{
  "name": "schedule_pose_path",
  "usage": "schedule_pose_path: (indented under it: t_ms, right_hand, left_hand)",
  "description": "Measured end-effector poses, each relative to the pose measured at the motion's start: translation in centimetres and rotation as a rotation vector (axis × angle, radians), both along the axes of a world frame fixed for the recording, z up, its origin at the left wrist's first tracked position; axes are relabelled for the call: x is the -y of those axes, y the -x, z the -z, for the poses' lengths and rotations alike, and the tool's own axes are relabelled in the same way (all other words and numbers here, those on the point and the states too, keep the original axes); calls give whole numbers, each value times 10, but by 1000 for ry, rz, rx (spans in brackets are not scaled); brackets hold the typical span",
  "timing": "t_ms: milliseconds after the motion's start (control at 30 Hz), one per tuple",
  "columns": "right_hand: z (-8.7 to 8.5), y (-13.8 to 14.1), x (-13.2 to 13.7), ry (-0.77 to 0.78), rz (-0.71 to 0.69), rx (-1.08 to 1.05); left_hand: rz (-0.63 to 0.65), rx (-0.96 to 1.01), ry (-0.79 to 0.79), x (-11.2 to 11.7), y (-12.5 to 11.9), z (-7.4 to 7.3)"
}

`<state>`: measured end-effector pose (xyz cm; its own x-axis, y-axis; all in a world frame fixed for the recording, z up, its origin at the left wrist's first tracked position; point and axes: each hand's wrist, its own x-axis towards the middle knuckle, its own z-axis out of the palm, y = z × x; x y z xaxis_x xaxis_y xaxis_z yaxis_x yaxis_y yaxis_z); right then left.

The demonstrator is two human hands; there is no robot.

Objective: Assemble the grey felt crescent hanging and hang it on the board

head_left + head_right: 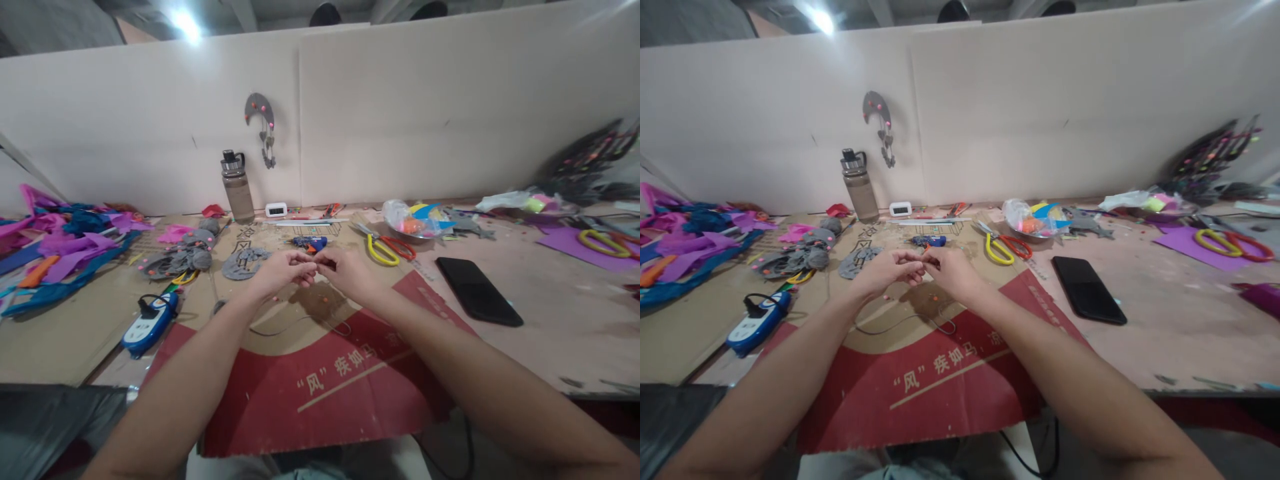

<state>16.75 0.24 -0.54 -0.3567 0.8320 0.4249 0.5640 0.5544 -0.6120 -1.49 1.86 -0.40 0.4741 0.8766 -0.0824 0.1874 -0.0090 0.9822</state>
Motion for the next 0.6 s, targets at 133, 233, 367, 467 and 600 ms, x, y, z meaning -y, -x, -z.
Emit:
schedule_pose_path:
  t_ms: [133,233,367,467,600]
  right_hand:
    - [3,-1,-2,20,-12,-87]
    - [5,-2,-4,48,-6,-164]
    - [6,-4,-6,41,9,-211]
    - [6,-5,-7,6,15,-251]
    - [3,-7,-6,-26,42,-265]
  left_hand:
    - [-51,-50,11,-5,5,4]
    - [-53,-22,49,-5,6,4]
    - [-39,10,137,-6,10,3]
    - [-14,28,193,-7,12,2]
    - [-14,46,279,-3,9,-6]
